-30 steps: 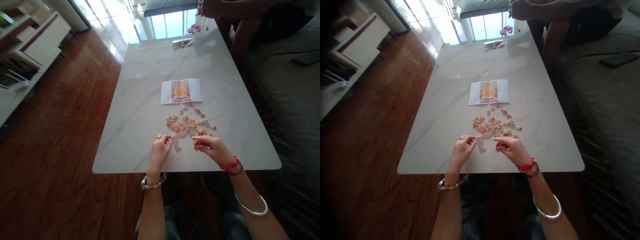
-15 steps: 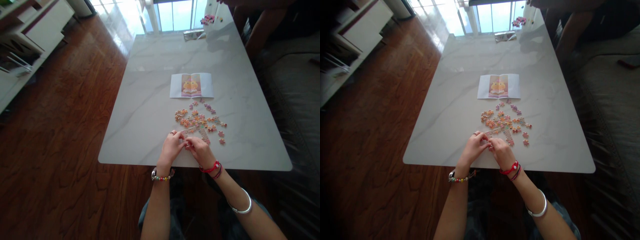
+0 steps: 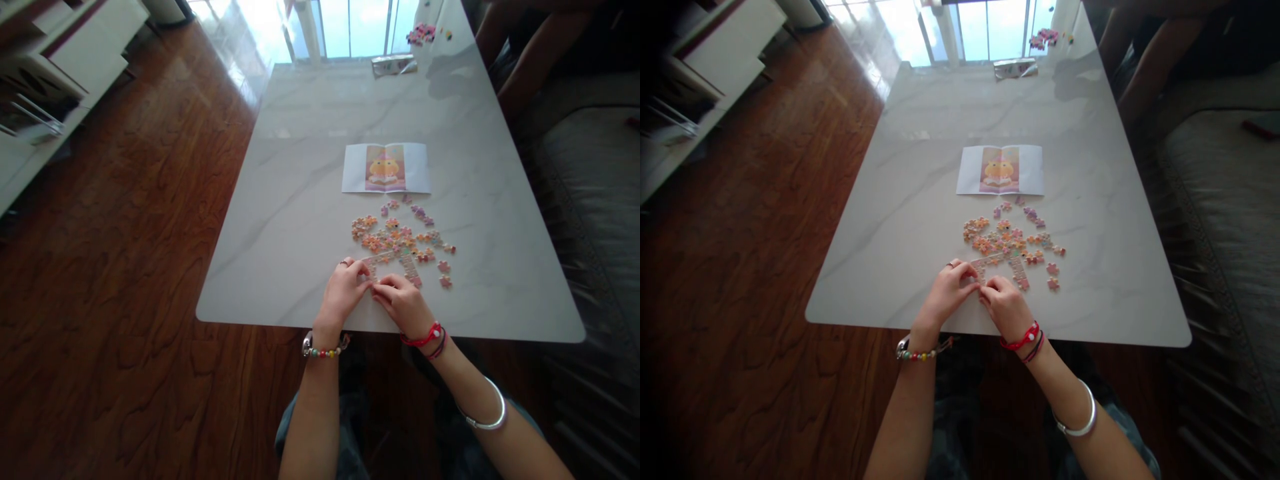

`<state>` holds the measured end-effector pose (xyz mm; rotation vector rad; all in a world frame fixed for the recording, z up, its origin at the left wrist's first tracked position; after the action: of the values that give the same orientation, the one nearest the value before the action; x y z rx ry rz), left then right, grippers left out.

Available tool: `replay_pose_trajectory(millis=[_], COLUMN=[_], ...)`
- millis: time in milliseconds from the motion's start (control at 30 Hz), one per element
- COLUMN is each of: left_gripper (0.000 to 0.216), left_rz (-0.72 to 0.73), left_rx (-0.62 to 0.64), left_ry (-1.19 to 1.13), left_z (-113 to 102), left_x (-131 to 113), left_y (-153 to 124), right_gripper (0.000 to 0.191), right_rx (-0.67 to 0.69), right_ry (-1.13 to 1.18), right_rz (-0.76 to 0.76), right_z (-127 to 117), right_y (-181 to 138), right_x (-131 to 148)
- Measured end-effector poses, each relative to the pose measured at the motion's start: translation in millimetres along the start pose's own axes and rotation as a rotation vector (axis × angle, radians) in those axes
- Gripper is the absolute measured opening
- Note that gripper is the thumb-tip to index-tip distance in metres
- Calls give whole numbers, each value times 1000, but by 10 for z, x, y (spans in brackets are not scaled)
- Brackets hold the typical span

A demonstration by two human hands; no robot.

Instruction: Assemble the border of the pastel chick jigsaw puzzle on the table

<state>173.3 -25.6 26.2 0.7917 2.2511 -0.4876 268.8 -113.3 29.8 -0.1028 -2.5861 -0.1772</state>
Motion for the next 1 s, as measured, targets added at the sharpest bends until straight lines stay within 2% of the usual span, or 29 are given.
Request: replay_pose_trajectory(millis=[167, 267, 367, 467, 533, 600, 667, 800, 900, 1000], left_gripper=[10, 9, 8, 5, 4, 5, 4, 3, 3, 3], left_rz=[-9, -17, -17, -12, -14, -27, -45, -70, -83, -81], left_rx=[-5, 0, 1, 8, 18, 15, -7, -57, -76, -74], left_ry=[1, 1, 12, 14, 2, -2, 13, 65, 99, 115], left_z=[-2, -4, -10, -22, -42, -79, -131, -226, -248, -228], left_x=[3, -9, -29, -44, -44, -32, -11, 39, 68, 75], left_y=[10, 9, 7, 10, 10, 3, -10, -37, -45, -42], right_gripper=[28, 31, 25, 23, 21, 20, 21, 31, 23, 13], right_rx=[10, -29, -153, -313, -354, -312, -190, 52, 119, 115], right_ry=[-180, -87, 34, -20, -100, -157, -157, -76, -57, -56], right_rz=[-14, 4, 99, 235, 306, 340, 309, 226, 238, 247], right_z=[65, 30, -154, -433, -606, -728, -778, -719, -662, -662], right_y=[-130, -156, -94, -30, -23, -44, -75, -129, -128, -108], right_x=[183, 199, 3, -354, -607, -819, -950, -999, -983, -1001])
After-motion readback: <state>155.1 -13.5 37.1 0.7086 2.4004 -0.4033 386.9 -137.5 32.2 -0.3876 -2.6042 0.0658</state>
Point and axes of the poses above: each hand's wrist, its own y-axis towards the middle knuckle, its own z-axis out of the palm, x = y × z, the point moved 3 cm from there along y, towards the middle knuckle, and after that the axes turned 2 degrees about -y, right-handed, at the moved point
